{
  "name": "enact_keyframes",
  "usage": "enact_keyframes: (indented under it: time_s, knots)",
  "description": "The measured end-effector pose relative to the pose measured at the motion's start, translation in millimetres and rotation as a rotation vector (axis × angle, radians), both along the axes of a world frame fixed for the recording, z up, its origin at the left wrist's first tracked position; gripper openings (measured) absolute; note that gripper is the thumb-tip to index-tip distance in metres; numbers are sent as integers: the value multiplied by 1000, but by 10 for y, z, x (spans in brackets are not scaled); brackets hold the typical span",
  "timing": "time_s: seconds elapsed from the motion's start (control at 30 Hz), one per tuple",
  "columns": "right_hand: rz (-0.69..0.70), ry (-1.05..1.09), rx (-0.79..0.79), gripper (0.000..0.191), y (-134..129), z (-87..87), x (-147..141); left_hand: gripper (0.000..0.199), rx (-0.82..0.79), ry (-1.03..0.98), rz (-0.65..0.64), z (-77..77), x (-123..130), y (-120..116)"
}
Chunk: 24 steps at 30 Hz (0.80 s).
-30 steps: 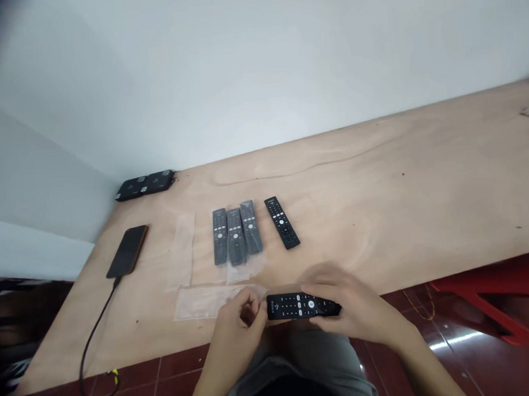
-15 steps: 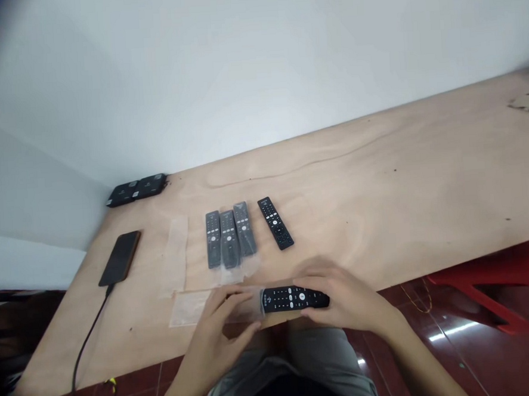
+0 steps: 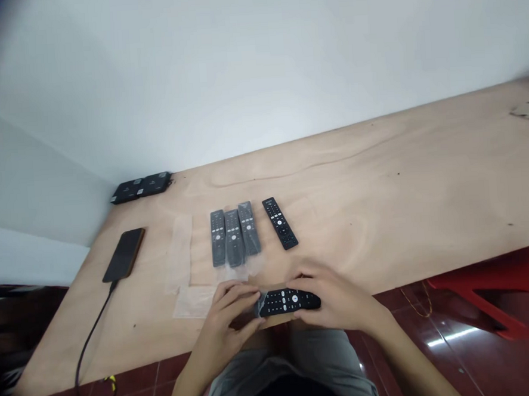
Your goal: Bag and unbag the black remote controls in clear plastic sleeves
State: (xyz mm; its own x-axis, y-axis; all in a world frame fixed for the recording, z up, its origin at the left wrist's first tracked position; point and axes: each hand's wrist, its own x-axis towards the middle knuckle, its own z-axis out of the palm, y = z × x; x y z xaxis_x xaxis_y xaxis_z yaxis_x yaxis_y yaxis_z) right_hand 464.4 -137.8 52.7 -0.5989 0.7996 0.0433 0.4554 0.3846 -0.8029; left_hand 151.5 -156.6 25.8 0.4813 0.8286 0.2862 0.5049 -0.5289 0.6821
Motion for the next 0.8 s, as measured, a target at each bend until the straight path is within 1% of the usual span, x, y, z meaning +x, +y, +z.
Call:
enact_keyframes:
  time_s: [0.1,0.17,0.23,0.33,0.47,0.53,0.6,0.7,0.73,0.8]
  knots:
    - [10,1,-6,65,15,2,-66,36,50,-17,6,0,34,-6]
    - [25,11,-6,65,34,11,-126,38,61,-2,8,-2,78,-7]
    - [36,36,-7,61,54,9,-204,45,65,17,5,-12,130,-10]
    - [37,84,17,57,77,-29,-330,61,59,37,22,-39,194,-24]
    - [-12,77,39,60,57,-126,-379,71,9,58,51,-30,174,-54]
    - [-85,72,30,65,12,-184,-311,72,-22,61,56,5,111,-72]
    - [-205,84,39,63,-54,-249,-198,69,-43,51,70,42,32,-91]
    - [-458,92,50,35,-179,-351,-32,62,-49,34,95,57,-67,-107]
    - [-521,97,39,33,-224,-381,3,60,-45,28,100,49,-86,-105]
    - [-594,109,15,32,-311,-421,26,56,-40,18,99,23,-101,-87]
